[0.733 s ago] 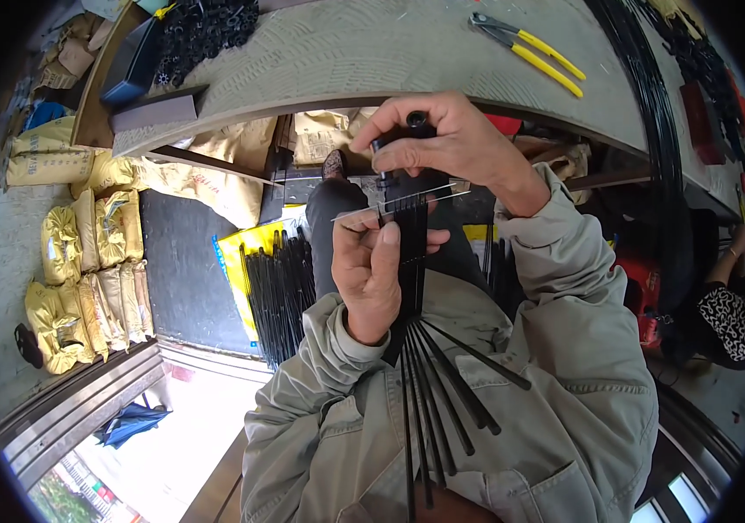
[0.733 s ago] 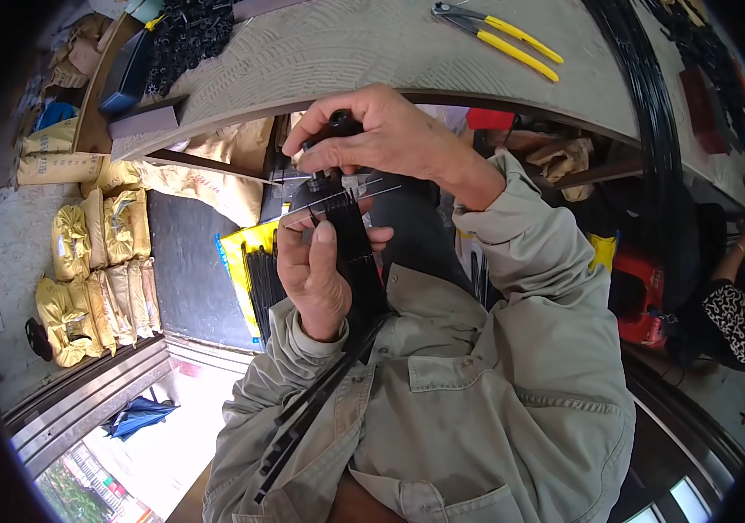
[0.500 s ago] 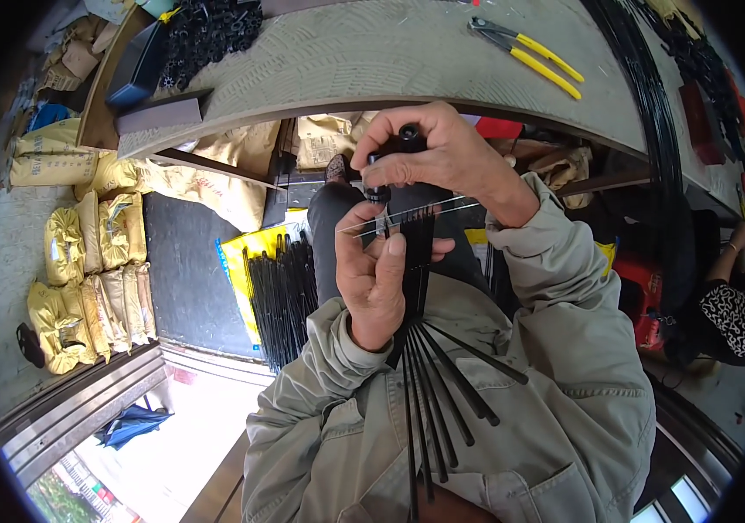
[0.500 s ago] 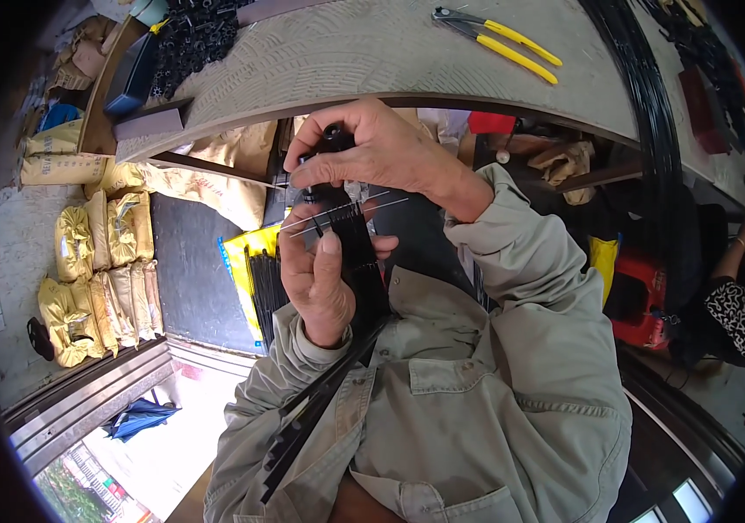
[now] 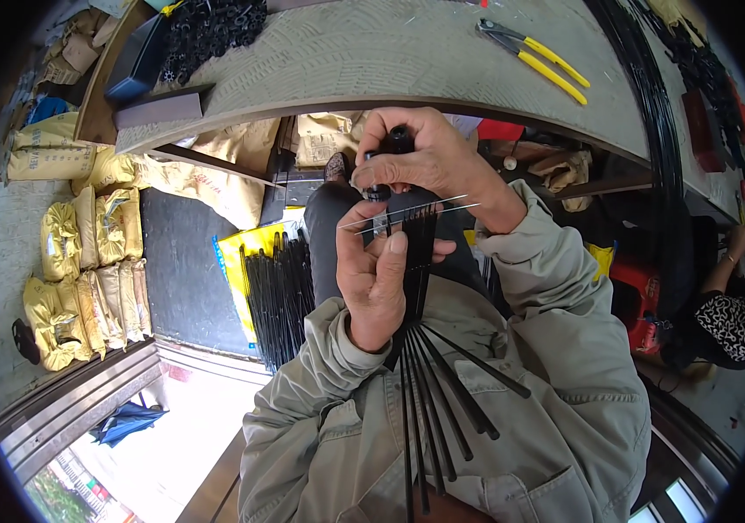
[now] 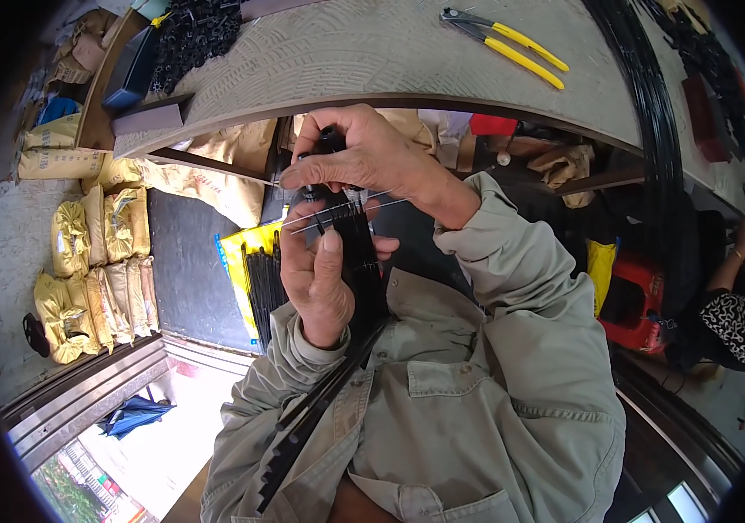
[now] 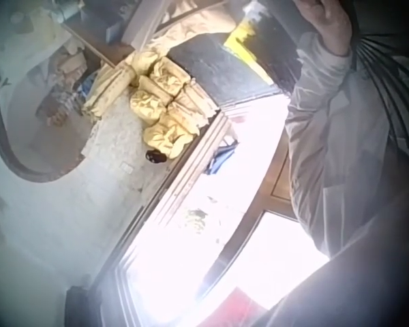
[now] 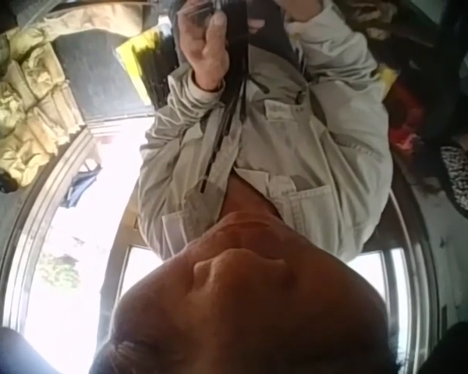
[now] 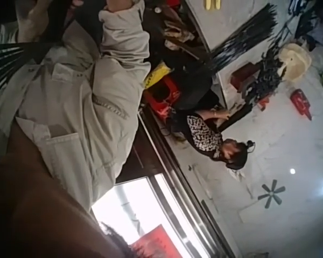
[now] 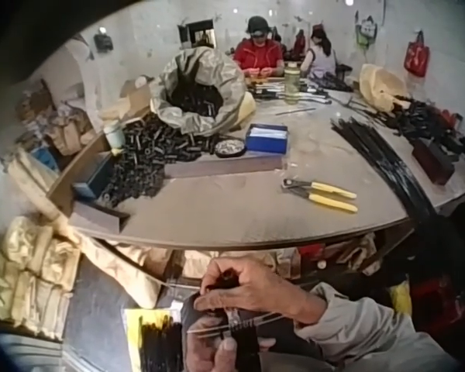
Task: Assembling plastic components onto bundles of wires and securing them using hand tools.
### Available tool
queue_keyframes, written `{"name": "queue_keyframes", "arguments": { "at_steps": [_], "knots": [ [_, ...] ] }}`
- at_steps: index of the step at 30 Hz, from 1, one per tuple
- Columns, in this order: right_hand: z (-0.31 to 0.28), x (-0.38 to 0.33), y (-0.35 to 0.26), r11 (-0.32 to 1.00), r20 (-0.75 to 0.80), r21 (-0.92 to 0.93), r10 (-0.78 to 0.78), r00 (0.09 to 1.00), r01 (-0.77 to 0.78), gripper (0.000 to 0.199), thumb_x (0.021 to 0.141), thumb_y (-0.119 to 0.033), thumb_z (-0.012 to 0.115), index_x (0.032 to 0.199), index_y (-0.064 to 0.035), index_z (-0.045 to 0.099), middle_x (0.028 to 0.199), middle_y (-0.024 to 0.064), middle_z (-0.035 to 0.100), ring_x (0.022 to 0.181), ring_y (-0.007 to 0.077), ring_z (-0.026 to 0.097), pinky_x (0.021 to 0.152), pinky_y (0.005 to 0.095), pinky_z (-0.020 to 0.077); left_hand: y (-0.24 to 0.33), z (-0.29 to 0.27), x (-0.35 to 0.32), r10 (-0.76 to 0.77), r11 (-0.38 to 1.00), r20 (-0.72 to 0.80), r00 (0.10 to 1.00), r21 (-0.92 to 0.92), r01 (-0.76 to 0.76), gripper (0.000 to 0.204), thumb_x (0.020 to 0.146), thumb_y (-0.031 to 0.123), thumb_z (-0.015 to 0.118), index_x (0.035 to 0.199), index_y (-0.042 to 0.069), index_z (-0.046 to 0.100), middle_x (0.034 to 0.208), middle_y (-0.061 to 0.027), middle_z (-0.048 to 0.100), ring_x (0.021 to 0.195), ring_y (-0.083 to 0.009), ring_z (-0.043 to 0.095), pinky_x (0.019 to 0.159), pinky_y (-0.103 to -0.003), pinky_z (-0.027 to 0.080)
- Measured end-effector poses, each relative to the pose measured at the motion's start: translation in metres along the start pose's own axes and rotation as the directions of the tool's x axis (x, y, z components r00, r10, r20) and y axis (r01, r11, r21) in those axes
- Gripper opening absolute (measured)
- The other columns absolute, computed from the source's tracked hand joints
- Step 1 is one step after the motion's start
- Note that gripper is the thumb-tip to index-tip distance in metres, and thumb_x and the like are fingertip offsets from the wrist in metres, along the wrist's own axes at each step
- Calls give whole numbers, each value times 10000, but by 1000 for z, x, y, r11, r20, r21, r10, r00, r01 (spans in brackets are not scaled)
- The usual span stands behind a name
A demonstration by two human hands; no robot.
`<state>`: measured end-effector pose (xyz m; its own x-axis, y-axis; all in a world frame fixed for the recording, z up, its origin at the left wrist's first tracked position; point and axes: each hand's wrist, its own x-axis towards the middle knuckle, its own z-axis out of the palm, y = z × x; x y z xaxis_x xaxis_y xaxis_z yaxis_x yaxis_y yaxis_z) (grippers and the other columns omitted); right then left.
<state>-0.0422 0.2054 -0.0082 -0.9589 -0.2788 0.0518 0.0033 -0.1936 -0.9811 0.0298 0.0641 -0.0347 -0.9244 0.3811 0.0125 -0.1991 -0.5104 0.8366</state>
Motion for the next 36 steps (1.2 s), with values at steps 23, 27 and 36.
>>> {"name": "queue_keyframes", "arguments": {
  "at_steps": [23, 27, 36],
  "knots": [
    [-5, 19, 23, 979, 57, -193, -57, 997, 67, 340, 707, -153, 726, 632, -86, 401, 580, -54, 416, 531, 16, 380, 447, 189, 276, -3, -5, 19, -79, 996, -30, 996, -30, 78, 288, 923, 131, 421, 1116, -10, 261, 1014, -237, 566, 772, -257, 636, 669, -298, 523],
    [-3, 21, 23, 979, 100, -176, -83, 992, 100, 341, 709, -144, 723, 618, -87, 399, 570, -52, 417, 525, 20, 388, 449, 193, 286, -3, -7, 20, -99, 995, -37, 994, -30, 98, 297, 923, 141, 427, 1116, -13, 264, 1013, -235, 567, 772, -254, 635, 669, -299, 524],
    [-4, 24, 21, 978, 174, -189, -58, 983, 91, 362, 697, -153, 734, 596, -85, 394, 552, -49, 435, 533, 13, 432, 463, 181, 318, -4, -9, 21, -109, 994, -17, 994, -31, 108, 300, 924, 148, 426, 1121, -15, 269, 1010, -231, 571, 782, -252, 633, 673, -302, 525]
  ]
}}
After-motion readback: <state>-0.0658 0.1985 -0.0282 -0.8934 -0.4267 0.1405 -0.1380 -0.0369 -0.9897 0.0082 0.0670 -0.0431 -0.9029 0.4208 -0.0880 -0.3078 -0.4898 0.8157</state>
